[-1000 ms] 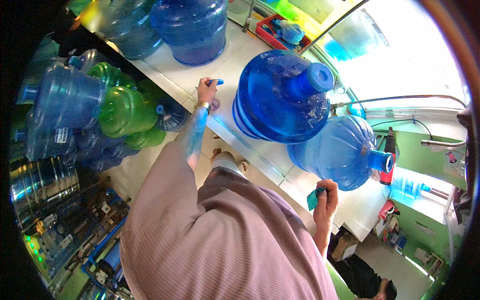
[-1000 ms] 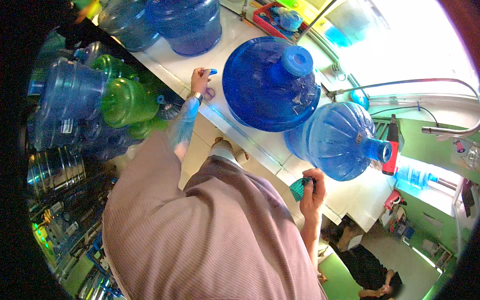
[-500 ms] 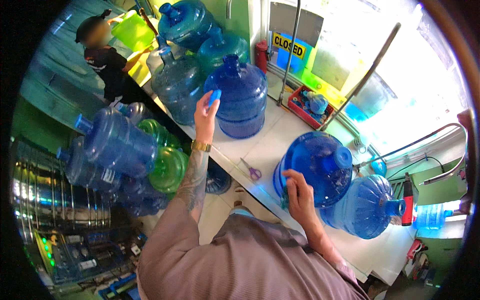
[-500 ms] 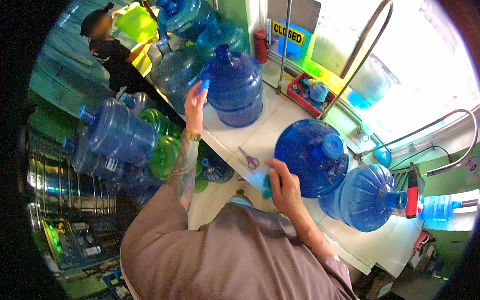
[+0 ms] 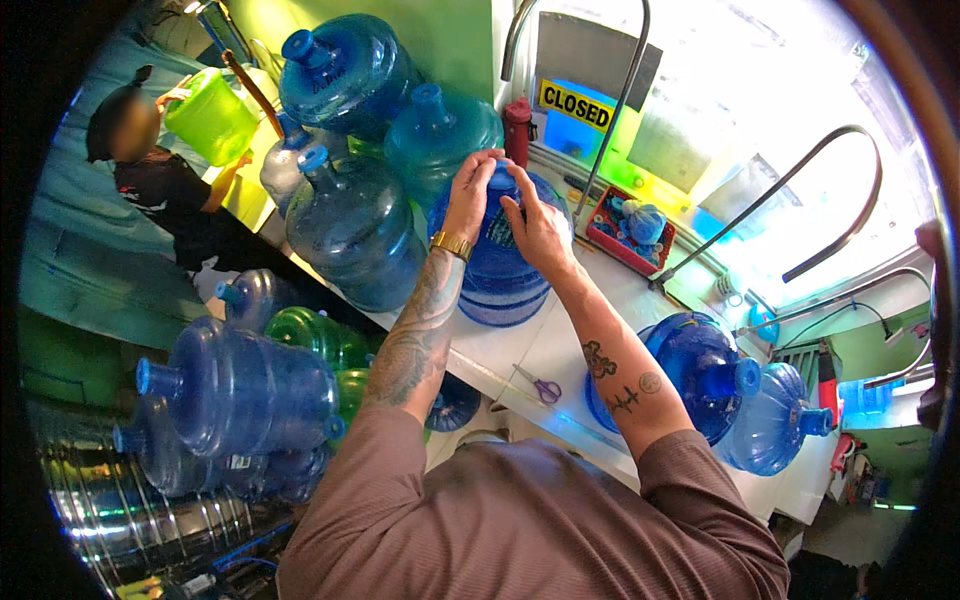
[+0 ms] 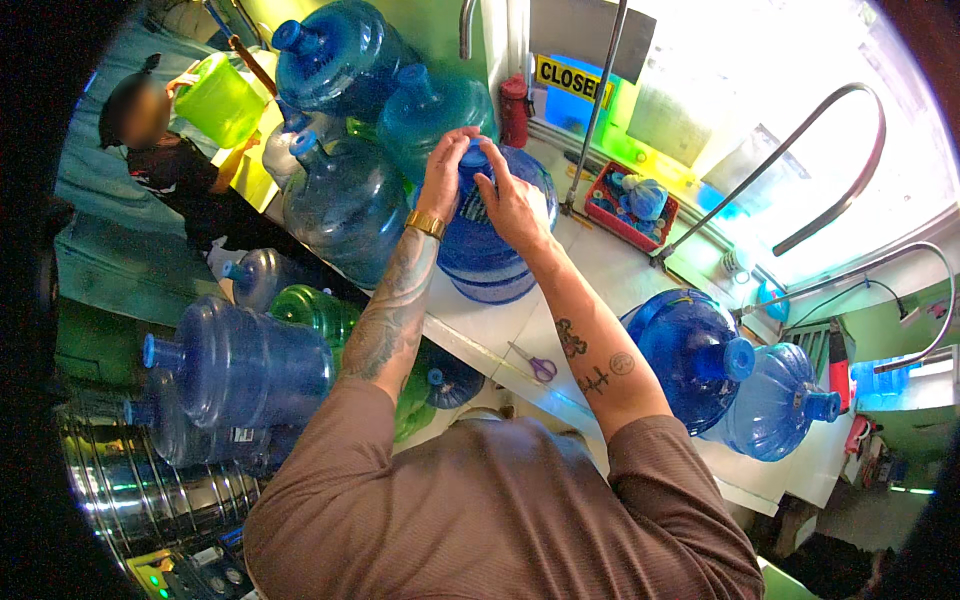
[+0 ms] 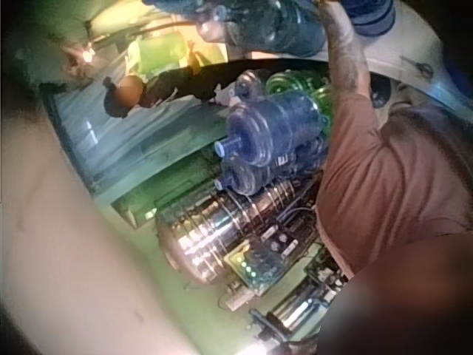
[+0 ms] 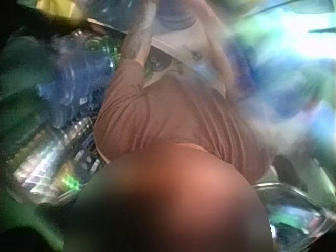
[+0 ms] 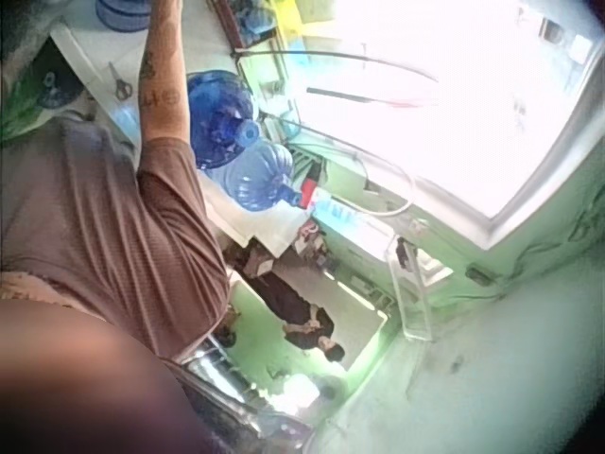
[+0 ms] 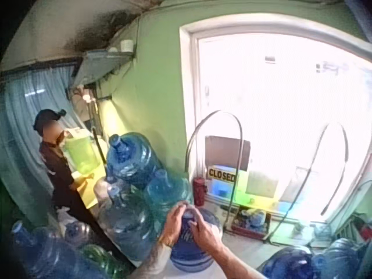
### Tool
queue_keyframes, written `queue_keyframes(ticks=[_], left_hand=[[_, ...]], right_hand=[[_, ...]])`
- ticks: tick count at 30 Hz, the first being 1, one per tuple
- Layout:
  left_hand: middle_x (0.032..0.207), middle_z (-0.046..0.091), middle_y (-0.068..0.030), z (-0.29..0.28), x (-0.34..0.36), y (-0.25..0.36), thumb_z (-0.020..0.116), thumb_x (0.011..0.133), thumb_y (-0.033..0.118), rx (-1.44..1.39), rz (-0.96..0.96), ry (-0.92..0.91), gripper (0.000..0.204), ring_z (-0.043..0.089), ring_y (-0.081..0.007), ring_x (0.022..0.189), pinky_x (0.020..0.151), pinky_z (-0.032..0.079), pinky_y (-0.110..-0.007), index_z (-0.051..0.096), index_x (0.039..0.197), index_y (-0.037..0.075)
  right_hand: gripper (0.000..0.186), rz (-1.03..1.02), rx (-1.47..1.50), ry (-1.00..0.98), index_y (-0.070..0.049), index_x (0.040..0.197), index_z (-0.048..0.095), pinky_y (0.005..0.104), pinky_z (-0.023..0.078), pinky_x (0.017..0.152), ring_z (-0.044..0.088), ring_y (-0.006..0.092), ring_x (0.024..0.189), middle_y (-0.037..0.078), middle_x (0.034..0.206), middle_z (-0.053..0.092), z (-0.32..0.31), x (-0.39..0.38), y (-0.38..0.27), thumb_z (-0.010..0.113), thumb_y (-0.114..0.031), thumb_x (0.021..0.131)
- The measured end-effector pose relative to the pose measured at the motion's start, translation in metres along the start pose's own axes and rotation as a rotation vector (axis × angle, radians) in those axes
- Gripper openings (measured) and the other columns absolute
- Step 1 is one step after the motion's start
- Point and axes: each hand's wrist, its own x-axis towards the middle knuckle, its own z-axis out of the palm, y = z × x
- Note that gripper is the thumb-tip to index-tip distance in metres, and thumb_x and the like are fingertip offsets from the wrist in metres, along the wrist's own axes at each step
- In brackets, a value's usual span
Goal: The person fills large blue water jugs from a tap, secures them with mesh caps, and uses a heat gun to shrink the caps. They then place the sealed jugs on a counter and repeat the process with additional jugs.
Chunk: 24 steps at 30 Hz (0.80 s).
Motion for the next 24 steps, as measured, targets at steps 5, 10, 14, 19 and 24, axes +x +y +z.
queue_keyframes(ticks=[5,10,14,19,24], left_hand=[[0.118,0.067,-0.0097,0.004,-0.008,-0.002,0.048,0.103,0.013,-0.139,0.041,-0.032,0.026,0.059,-0.0165,0.111,0.103,0.042,-0.031,0.064,0.118,0.0],[0.119,0.067,-0.0093,-0.003,-0.008,-0.004,0.046,0.102,0.01,-0.062,0.127,-0.084,0.026,0.059,-0.0167,0.112,0.103,0.042,-0.031,0.064,0.118,0.001],[0.115,0.066,-0.0165,0.001,0.007,-0.019,0.035,0.103,0.027,0.154,-0.034,-0.021,0.043,0.059,-0.0249,0.113,0.103,0.042,-0.038,0.066,0.111,-0.002],[0.082,0.071,-0.0107,0.007,0.004,-0.026,0.042,0.098,0.036,-0.097,-0.215,0.113,0.046,0.064,-0.0199,0.076,0.083,0.049,-0.036,0.069,0.083,0.002],[0.082,0.071,-0.0149,0.025,-0.007,-0.011,0.034,0.098,0.039,-0.066,-0.202,-0.334,0.054,0.064,-0.024,0.08,0.084,0.048,-0.034,0.066,0.083,-0.001]], right_hand=[[0.051,-0.023,-0.029,0.088,-0.018,0.145,0.043,0.045,0.052,0.063,0.069,0.0373,0.073,0.017,0.081,0.068,0.019,-0.009,0.017,0.062,-0.024,0.098],[0.047,-0.004,-0.064,0.123,-0.019,0.139,0.048,0.0452,0.055,0.064,0.07,0.0373,0.079,0.017,0.097,0.072,0.024,-0.009,0.016,0.064,-0.025,0.096],[0.051,0.138,-0.032,0.018,-0.026,0.144,0.041,0.0536,0.052,0.073,0.066,0.0467,0.09,0.023,0.099,0.07,0.02,-0.005,0.011,0.06,-0.032,0.098],[0.051,0.092,0.168,0.11,-0.019,0.143,0.042,0.0502,0.048,0.066,0.062,0.0467,0.076,0.023,0.083,0.065,-0.012,-0.061,-0.013,0.061,-0.03,0.098],[0.035,0.216,0.188,-0.046,-0.01,0.131,0.054,0.0422,0.05,0.07,0.064,0.0363,0.077,0.02,0.084,0.064,-0.089,-0.225,-0.057,0.061,-0.02,0.098]])
